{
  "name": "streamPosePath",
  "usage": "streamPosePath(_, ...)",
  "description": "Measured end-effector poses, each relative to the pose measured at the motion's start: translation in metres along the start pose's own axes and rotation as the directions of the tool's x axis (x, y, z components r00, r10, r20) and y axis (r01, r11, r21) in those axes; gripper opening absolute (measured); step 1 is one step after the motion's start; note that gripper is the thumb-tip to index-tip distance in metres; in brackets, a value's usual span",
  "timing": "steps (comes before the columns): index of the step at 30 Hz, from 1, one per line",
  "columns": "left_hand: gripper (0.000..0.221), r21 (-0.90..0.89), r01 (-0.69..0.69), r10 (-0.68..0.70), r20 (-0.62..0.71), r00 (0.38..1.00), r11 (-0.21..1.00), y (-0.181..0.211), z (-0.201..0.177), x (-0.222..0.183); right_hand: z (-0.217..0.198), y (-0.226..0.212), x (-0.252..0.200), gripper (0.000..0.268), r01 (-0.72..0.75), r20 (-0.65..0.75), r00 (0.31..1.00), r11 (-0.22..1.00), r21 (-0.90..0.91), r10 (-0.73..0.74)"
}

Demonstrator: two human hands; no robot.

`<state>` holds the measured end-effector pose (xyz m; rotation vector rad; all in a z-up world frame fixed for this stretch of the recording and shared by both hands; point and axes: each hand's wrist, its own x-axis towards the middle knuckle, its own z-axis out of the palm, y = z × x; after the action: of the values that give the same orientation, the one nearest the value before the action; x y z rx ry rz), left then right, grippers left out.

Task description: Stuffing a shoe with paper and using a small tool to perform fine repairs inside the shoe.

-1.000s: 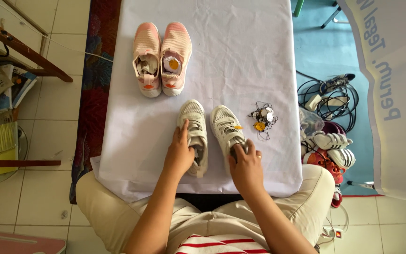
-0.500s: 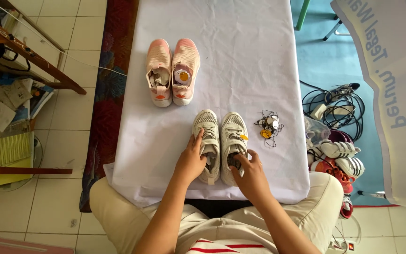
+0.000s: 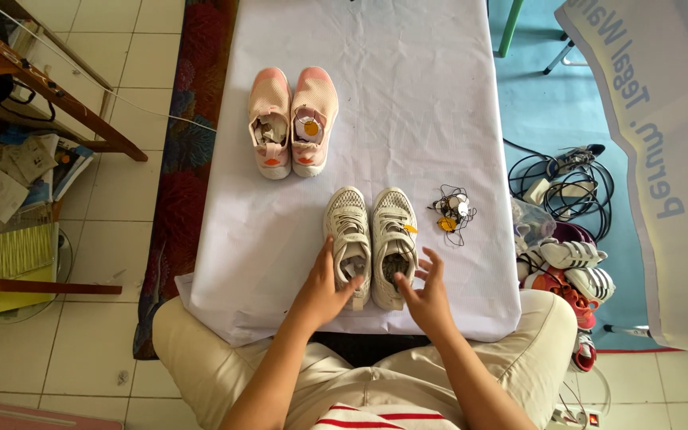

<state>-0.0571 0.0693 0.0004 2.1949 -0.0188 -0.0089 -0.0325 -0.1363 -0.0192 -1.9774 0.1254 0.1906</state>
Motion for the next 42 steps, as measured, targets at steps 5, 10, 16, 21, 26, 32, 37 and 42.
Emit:
streamPosePath(5,0.124,-0.036,-0.084,0.085,0.004,0.996,0.996,-0.030,0.022,-0.024,-0.005,-0.002,-0.013,0.094,0.147,0.116,0.981,0.987,0.057,-0.153)
streamPosePath(10,0.136,0.094,-0.130,0.132,-0.009,0.991,0.987,-0.029,0.027,-0.026,0.011,0.036,-0.015,0.090,0.351,-0.020,0.936,0.930,0.107,-0.351)
streamPosePath(16,0.130,0.162,-0.199,0.223,-0.147,0.964,0.967,-0.059,0.043,-0.028,0.014,0.026,-0.023,0.054,0.407,0.029,0.913,0.898,-0.168,-0.408)
streamPosePath(21,0.122,0.252,-0.181,0.236,-0.209,0.949,0.951,-0.053,0.046,-0.022,0.016,0.039,-0.018,0.048,0.441,-0.012,0.892,0.877,-0.189,-0.451)
streamPosePath(26,0.121,0.221,-0.169,0.213,-0.192,0.958,0.961,-0.049,0.040,-0.022,0.020,0.023,-0.026,0.059,0.439,-0.046,0.886,0.866,-0.238,-0.462)
streamPosePath(32,0.119,0.227,-0.227,0.273,-0.199,0.941,0.947,-0.054,0.039,-0.016,0.023,0.002,-0.026,0.059,0.623,-0.061,0.687,0.629,-0.464,-0.725)
streamPosePath(37,0.126,0.206,-0.247,0.286,-0.185,0.940,0.947,-0.062,0.041,-0.016,0.043,-0.012,-0.032,0.070,0.571,0.184,0.762,0.509,-0.644,-0.621)
streamPosePath(42,0.124,0.160,-0.232,0.257,-0.162,0.953,0.959,-0.062,0.039,-0.017,0.057,0.002,-0.027,0.074,0.455,0.267,0.867,0.445,-0.772,-0.421)
